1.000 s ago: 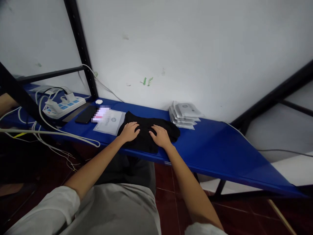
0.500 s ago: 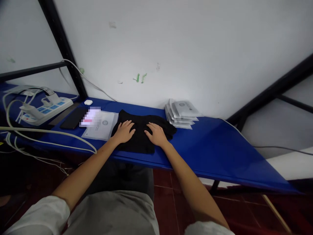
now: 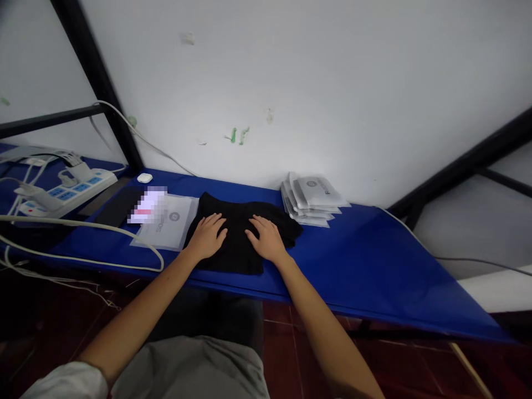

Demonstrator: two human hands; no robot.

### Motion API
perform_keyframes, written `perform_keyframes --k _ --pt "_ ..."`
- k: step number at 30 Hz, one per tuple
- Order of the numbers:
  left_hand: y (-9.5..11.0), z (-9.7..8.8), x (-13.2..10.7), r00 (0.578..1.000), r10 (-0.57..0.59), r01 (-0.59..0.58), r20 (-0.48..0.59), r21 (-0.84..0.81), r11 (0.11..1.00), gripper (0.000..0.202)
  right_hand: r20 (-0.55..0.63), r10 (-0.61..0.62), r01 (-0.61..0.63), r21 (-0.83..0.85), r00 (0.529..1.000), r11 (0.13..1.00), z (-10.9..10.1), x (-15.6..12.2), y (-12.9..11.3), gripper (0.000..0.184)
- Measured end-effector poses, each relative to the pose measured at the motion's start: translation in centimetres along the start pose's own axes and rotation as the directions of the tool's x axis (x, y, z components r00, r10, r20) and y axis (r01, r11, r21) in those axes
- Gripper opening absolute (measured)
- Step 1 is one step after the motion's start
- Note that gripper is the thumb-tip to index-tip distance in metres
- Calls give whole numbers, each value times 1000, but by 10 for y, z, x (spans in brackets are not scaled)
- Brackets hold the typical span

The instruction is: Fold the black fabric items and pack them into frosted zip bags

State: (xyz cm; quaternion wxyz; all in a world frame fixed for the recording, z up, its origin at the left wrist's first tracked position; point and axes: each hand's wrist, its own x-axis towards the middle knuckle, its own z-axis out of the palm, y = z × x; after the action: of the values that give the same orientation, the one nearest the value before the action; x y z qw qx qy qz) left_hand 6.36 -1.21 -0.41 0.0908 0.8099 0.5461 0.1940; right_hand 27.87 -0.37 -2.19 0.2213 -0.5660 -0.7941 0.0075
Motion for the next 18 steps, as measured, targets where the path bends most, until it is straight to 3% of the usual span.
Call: perform_keyframes --k 18 --pt "4 -2 -8 1000 31 -31 1 -44 999 39 3 -16 16 4 1000 1000 -3 -1 0 39"
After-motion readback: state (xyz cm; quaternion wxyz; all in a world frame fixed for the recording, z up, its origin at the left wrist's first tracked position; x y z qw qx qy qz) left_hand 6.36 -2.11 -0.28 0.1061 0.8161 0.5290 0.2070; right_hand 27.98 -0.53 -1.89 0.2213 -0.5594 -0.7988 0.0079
